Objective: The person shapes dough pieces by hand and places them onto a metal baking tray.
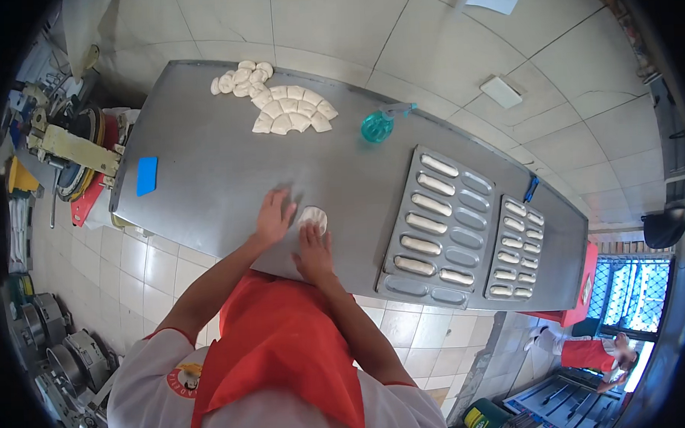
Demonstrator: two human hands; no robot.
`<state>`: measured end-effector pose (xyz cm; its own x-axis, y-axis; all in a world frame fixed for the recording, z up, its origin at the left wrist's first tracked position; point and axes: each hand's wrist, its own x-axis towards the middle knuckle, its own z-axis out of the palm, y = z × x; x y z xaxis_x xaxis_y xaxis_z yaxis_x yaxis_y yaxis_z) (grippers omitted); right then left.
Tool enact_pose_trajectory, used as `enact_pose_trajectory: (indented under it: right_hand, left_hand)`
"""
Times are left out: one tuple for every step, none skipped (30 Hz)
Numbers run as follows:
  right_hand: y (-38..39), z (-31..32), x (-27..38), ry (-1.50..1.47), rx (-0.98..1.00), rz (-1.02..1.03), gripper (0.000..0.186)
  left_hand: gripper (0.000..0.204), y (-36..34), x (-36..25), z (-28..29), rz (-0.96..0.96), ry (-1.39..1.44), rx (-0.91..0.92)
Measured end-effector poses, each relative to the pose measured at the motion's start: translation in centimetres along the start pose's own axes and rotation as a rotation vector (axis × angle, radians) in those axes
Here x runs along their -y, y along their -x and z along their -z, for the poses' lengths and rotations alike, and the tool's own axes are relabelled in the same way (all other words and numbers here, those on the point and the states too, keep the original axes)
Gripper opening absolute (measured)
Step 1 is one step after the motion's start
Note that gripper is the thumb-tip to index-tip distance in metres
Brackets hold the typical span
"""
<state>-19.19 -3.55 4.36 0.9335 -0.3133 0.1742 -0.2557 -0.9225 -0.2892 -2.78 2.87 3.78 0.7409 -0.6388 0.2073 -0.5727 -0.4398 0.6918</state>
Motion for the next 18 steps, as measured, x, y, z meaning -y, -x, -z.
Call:
enact_pose_trajectory:
  right_hand:
    - [0.5, 0.1, -0.1, -0.066, 0.082, -0.036, 0.045]
    - [-0.1, 0.4, -0.7, -0.126, 0.163, -0.055, 0.048]
    - [-0.3, 0.7, -0.7, -0.184, 0.246, -0.077, 0.052]
    - [0.0, 0.4, -1.0, -0.168, 0.245, -0.033, 0.051]
    - [0.4, -0.4, -1.7, -0.148, 0.239, 0.005, 0.050]
    - [0.8, -1.1, -2.3, -0.128, 0.234, 0.043, 0.049]
    - [0.8, -1.6, -2.3, -0.051, 0.207, 0.058, 0.047]
    - [0.9, -2.0, -2.1, 0.026, 0.179, 0.072, 0.045]
    - [1.0, -2.4, -2.1, 0.103, 0.150, 0.087, 0.043]
    - [-0.4, -1.7, -1.9, 0.049, 0.429, -0.017, 0.042]
    - [-3.9, 0.2, -1.8, 0.006, 0.695, -0.115, 0.041]
    - [-6.6, 1.8, -2.4, -0.031, 0.948, -0.231, 0.041]
    - [-7.4, 2.3, -4.5, -0.166, 0.790, -0.328, 0.040]
    - [-7.4, 2.3, -7.1, -0.305, 0.636, -0.424, 0.039]
    - [-7.7, 1.6, -7.9, -0.457, 0.495, -0.487, 0.037]
    - [-8.5, 1.2, -7.8, -0.431, 0.371, -0.430, 0.034]
    - [-8.3, 0.6, -7.1, -0.411, 0.255, -0.380, 0.031]
    - [-8.0, 0.0, -6.5, -0.392, 0.139, -0.329, 0.028]
  left_hand:
    - [0.044, 2.5, -0.7, 1.0, -0.009, 0.028, 0.132]
    - [0.046, 4.3, -0.7, 1.2, -0.071, 0.038, 0.235]
    - [0.047, 5.9, -0.7, 1.3, -0.135, 0.051, 0.341]
    - [0.049, 6.6, -1.1, 1.2, -0.219, 0.073, 0.441]
    - [0.050, 7.6, -1.2, 0.6, -0.282, -0.010, 0.393]
    - [0.050, 8.6, -1.3, 0.2, -0.344, -0.092, 0.344]
    - [0.051, 9.1, -1.2, 0.2, -0.399, -0.180, 0.293]
    - [0.049, 8.9, -1.0, -0.1, -0.360, -0.164, 0.313]
    - [0.047, 8.4, -0.9, -0.7, -0.320, -0.147, 0.333]
    - [0.045, 7.7, -0.7, -1.0, -0.269, -0.135, 0.342]
    - [0.042, 4.8, -0.9, -0.5, -0.117, -0.120, 0.585]
    - [0.039, 0.4, -1.8, 0.7, 0.022, -0.097, 0.826]
    - [0.037, -2.6, -2.6, 1.3, 0.156, -0.069, 1.076]
    - [0.035, -3.6, -2.6, 1.0, 0.119, -0.063, 0.949]
    - [0.034, -3.9, -2.0, 1.3, 0.117, -0.068, 0.809]
    - [0.033, -4.6, -1.4, 1.2, 0.103, -0.060, 0.660]
    - [0.034, -4.3, -0.3, 0.6, 0.023, -0.082, 0.610]
    - [0.035, -3.9, 0.8, 0.0, -0.058, -0.106, 0.561]
